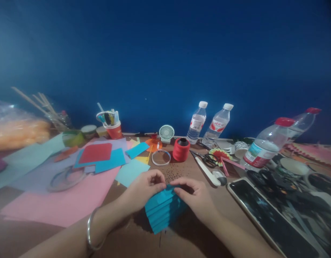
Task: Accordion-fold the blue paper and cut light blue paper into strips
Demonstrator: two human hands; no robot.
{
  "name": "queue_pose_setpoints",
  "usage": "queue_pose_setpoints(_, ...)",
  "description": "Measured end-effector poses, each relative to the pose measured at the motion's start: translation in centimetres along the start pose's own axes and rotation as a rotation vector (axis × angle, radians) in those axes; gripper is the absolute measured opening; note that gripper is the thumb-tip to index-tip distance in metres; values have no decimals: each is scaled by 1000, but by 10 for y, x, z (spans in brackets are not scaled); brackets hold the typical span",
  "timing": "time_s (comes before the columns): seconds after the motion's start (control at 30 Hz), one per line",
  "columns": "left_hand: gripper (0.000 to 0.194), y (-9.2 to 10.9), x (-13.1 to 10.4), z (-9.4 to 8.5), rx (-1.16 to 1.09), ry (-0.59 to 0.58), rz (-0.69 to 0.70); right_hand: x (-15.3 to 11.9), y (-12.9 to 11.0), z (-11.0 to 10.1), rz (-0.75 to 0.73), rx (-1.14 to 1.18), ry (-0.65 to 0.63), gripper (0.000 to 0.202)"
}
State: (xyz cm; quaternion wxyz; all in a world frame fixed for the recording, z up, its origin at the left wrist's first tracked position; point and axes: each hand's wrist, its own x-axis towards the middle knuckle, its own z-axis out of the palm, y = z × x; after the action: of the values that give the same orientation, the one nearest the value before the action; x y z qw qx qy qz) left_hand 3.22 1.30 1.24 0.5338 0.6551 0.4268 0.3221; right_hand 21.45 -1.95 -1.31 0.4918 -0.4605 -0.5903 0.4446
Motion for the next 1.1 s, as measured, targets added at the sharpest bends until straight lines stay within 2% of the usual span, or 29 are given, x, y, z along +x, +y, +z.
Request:
queue_pose_setpoints(0.23,7,-4,1,-3,17,-17,21,2,9,3,121,89,58,11)
queue_pose_setpoints(0.47,7,-3,-2,-4,280,45,78,5,18,0,120,78,90,13)
queue_pose_setpoints(0.63,15,-5,-1,-4,422,46,99,5,18,-1,102,-11,89,6)
queue_pose_setpoints(0.77,20,-6,-1,-5,512,51,95,6,20,-3,99,-83,84,9)
queue_pose_setpoints(0.9,21,-6,-1,-7,630,4,107,8,22,-6,82,-186,72,11)
queue_pose_setpoints(1.1,18,-15,3,-4,879,-92,165,8,22,-6,-68,-431,-36,19)
